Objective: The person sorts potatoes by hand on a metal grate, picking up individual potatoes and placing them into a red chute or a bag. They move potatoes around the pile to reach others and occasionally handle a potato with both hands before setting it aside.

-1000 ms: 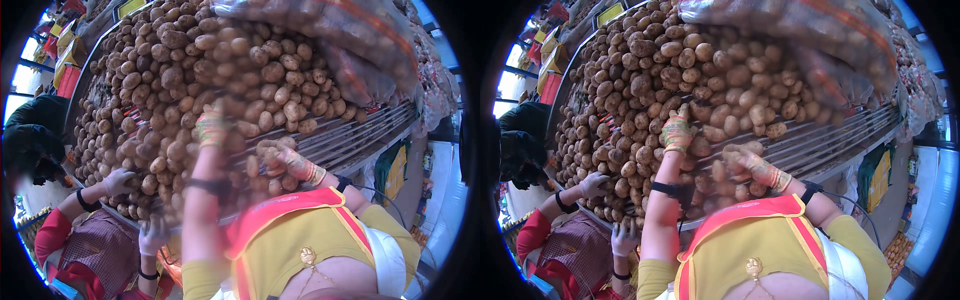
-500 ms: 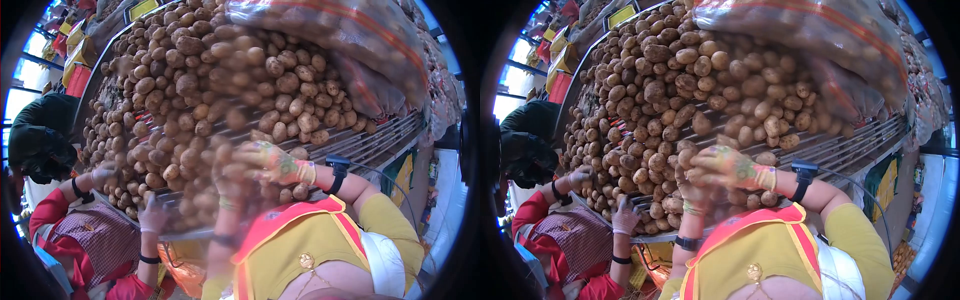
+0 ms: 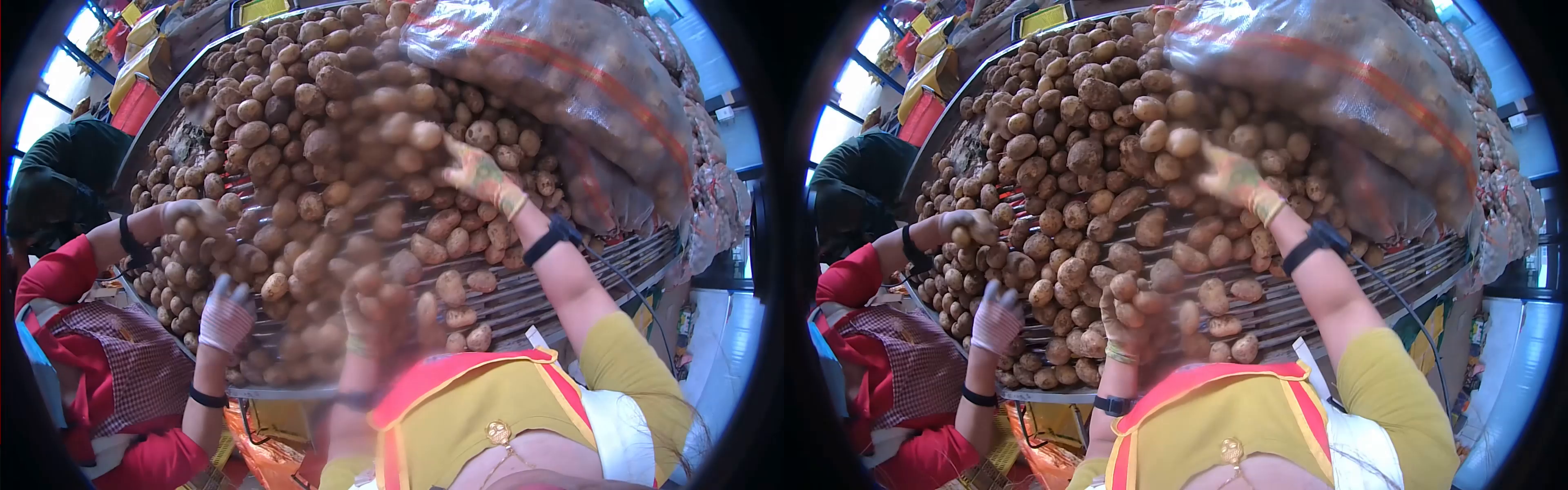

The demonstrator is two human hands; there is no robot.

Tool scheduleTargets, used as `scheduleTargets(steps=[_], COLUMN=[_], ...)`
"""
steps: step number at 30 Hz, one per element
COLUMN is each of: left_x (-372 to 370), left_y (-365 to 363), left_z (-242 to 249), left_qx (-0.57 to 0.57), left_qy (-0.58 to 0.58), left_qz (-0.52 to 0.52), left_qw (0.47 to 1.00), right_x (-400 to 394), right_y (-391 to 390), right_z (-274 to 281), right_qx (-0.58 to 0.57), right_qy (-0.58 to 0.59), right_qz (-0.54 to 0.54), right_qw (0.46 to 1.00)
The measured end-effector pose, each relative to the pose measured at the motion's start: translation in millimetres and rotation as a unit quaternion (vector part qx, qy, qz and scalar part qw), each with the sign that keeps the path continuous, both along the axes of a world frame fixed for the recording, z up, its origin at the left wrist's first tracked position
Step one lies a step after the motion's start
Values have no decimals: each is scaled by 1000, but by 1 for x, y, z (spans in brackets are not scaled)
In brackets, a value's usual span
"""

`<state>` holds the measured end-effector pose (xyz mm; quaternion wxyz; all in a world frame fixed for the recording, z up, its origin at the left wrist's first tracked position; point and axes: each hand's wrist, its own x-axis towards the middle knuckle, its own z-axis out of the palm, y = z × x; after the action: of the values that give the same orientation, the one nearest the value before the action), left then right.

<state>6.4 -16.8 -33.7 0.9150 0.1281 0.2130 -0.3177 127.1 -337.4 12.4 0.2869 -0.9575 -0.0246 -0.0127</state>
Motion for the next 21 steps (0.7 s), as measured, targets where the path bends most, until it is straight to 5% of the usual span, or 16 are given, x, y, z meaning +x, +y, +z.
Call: scheduleTargets(steps=[1,2,5,13,15,17,18,19,21], left_x=[0,1,3,-3,-10,-23,-23,-21,-25], left_y=[-2,-2,-3,-10,-4,0,4,6,12], left_z=[2,6,17,-29,-45,-59,-44,-37,-34], left_qx=[40,14,57,-44,-38,46,-176,-206,-126], left_qy=[0,-26,23,-39,-47,-9,173,183,100], left_qz=[-1,-14,-31,-45,-48,-25,65,66,9], left_qw=[999,999,998,997,997,999,967,959,987], right_x=[-6,-8,16,30,13,-24,-43,-50,-37], right_y=[3,4,20,39,79,124,143,154,158], right_z=[5,-5,26,34,37,5,-1,-5,1], right_qx=[-19,-102,-6,50,-133,-181,-227,-273,-174], right_qy=[45,-35,192,180,188,34,-12,-58,94], right_qz=[40,49,-114,54,144,164,172,180,231], right_qw=[998,993,975,981,962,969,959,943,953])
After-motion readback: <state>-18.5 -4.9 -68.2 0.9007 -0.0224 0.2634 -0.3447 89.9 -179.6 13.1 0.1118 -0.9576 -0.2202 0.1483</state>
